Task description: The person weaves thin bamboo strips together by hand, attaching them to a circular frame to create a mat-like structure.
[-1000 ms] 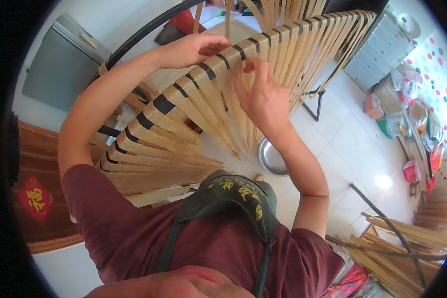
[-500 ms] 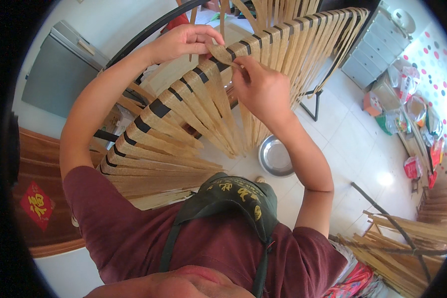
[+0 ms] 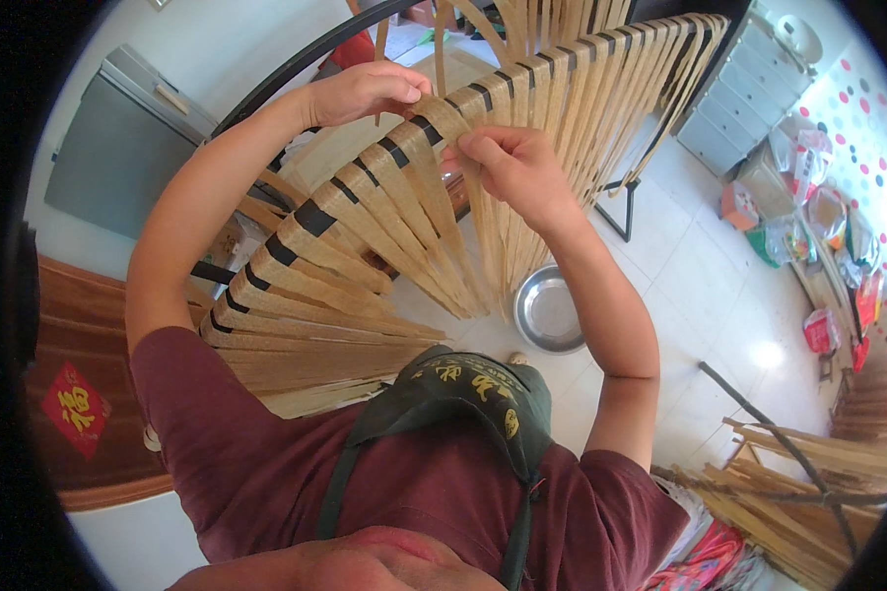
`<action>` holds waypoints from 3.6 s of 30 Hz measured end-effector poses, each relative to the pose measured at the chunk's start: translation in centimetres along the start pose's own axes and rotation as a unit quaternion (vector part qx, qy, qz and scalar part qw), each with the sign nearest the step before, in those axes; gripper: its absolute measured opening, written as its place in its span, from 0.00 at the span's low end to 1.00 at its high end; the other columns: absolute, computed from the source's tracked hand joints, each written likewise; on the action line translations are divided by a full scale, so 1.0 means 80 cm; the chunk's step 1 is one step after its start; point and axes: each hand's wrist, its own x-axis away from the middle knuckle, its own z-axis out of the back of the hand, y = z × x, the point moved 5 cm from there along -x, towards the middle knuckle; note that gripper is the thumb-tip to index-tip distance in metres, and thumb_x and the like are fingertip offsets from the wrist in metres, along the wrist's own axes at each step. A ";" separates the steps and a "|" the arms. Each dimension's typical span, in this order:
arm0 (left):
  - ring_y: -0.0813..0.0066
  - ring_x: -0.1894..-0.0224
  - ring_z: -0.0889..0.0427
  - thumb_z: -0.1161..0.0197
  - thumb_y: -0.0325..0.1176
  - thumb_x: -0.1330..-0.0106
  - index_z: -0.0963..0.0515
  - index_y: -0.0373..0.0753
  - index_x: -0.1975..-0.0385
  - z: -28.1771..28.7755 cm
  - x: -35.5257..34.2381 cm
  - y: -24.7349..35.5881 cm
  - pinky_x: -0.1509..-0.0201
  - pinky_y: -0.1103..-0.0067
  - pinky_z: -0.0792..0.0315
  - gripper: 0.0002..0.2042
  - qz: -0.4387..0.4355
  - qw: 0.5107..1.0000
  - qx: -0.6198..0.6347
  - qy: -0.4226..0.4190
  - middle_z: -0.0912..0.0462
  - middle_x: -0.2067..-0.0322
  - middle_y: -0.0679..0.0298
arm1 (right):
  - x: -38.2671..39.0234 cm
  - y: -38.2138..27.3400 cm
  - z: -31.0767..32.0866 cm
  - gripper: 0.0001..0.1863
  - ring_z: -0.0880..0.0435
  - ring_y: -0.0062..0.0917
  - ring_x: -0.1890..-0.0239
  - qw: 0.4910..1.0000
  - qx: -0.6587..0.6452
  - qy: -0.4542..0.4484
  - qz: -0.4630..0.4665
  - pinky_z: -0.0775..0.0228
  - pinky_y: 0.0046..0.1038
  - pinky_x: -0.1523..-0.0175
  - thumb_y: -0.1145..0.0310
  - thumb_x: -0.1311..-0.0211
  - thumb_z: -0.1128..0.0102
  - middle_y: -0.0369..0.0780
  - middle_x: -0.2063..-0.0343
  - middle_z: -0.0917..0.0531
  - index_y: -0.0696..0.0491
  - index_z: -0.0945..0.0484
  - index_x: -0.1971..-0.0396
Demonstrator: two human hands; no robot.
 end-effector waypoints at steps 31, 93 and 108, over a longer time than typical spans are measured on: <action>0.84 0.58 0.25 0.35 0.30 0.31 0.24 0.40 0.53 0.013 -0.024 0.050 0.49 0.81 0.29 0.10 -0.092 0.985 -0.117 0.091 0.24 0.64 0.72 | -0.008 -0.040 0.048 0.11 0.30 0.13 0.82 0.943 0.246 0.125 0.183 0.38 0.19 0.76 0.64 0.30 0.36 0.35 0.71 0.12 0.55 0.12 0.61; 0.80 0.55 0.18 0.39 0.19 0.33 0.22 0.37 0.56 0.017 -0.053 0.021 0.49 0.81 0.25 0.09 -0.109 0.978 -0.025 0.175 0.17 0.59 0.67 | -0.015 -0.015 0.065 0.12 0.13 0.39 0.73 0.847 0.409 0.161 0.300 0.21 0.36 0.67 0.61 0.35 0.36 0.42 0.76 0.12 0.54 0.19 0.59; 0.84 0.51 0.27 0.47 0.37 0.25 0.25 0.38 0.49 0.018 -0.056 0.043 0.41 0.79 0.33 0.12 -0.038 0.997 -0.042 0.052 0.22 0.55 0.68 | -0.030 -0.022 0.076 0.15 0.26 0.12 0.78 0.995 0.030 0.021 0.090 0.34 0.18 0.72 0.61 0.27 0.39 0.29 0.80 0.24 0.59 0.14 0.59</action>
